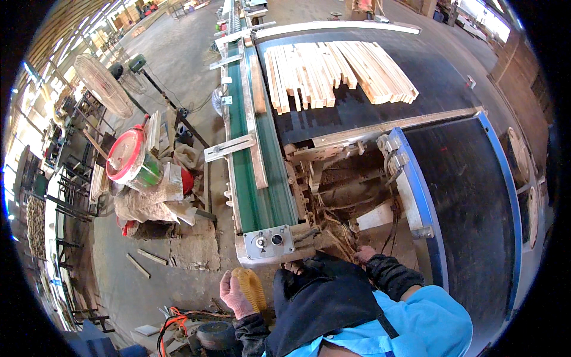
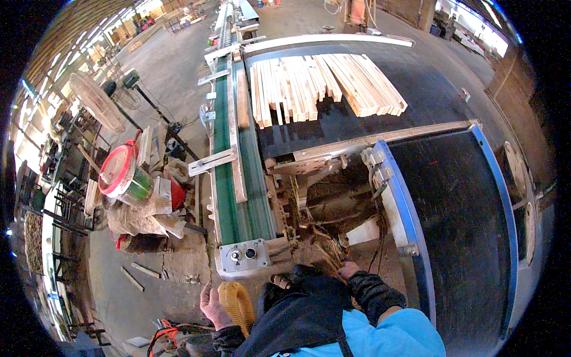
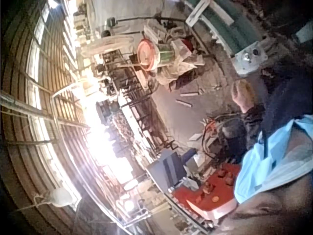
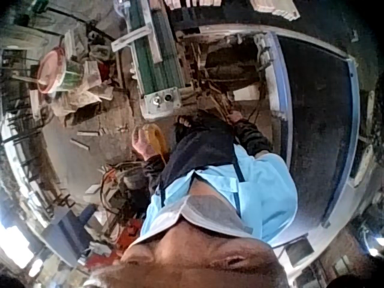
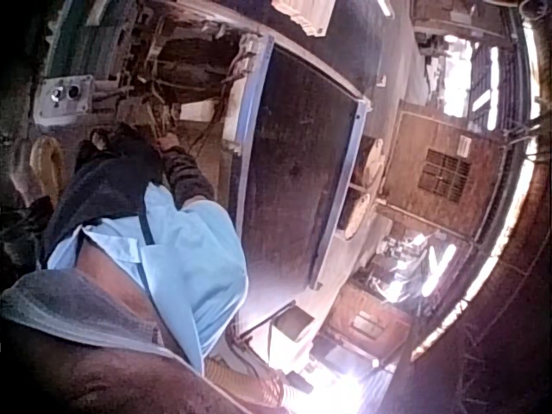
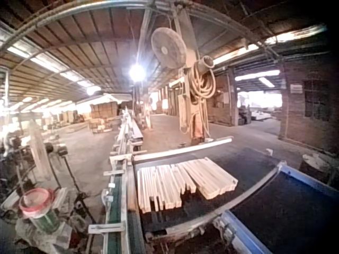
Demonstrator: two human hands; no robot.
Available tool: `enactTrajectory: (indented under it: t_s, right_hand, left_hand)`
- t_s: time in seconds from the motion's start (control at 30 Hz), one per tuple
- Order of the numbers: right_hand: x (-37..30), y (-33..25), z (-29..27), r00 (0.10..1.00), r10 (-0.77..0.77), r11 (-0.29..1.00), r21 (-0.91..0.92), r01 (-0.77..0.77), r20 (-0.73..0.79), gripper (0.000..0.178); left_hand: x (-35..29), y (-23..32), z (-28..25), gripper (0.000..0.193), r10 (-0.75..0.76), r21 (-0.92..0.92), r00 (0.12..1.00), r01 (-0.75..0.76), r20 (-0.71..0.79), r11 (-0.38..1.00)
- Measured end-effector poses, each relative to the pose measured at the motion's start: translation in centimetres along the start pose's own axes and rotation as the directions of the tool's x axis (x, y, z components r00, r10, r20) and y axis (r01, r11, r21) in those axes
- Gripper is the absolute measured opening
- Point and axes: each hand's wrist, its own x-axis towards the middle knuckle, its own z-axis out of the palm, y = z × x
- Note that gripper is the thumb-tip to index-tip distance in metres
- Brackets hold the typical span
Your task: The person operates a woodworking machine, feeding wooden planks onto a conveyor belt and adjusting the equipment. They handle the planks by hand, arranging them in a stack and ensuring they move through the processing line. The person also uses a vacuum hose to clear sawdust from the machine area.
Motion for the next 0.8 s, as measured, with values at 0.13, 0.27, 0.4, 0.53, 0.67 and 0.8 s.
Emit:
enactTrajectory:
  t_s: [0.13,0.27,0.4,0.53,0.67,0.8]
  right_hand:
    - [1.4,-0.7,0.1,0.904,0.399,0.844,0.322,-0.428,0.157,0.038]
    - [0.9,-1.1,-0.7,0.918,0.376,0.866,0.304,-0.397,0.128,0.038]
    - [0.4,-1.3,-1.2,0.918,0.359,0.848,0.352,-0.396,0.168,0.036]
    - [0.2,0.7,0.8,0.952,0.292,0.920,0.245,-0.306,0.093,0.034]
    - [0.3,0.3,0.2,0.885,0.416,0.839,0.286,-0.463,0.212,0.032]
    - [-0.3,0.6,-0.4,0.961,0.221,0.956,0.158,-0.247,0.166,0.032]
  left_hand:
    - [0.4,-5.6,-3.5,0.030,-0.089,0.050,0.996,0.087,0.027,0.995]
    - [1.7,-14.2,-8.6,0.030,-0.131,0.256,0.989,0.111,0.063,0.960]
    - [0.6,-19.2,-12.2,0.031,-0.143,0.437,0.980,0.070,0.136,0.897]
    - [-1.5,-21.2,-13.1,0.034,-0.142,0.678,0.951,-0.086,0.273,0.730]
    - [-2.6,-24.3,-16.9,0.032,-0.194,0.818,0.837,-0.406,0.512,0.407]
    - [-3.5,-23.9,-17.2,0.026,-0.361,0.849,0.776,-0.414,0.518,0.327]
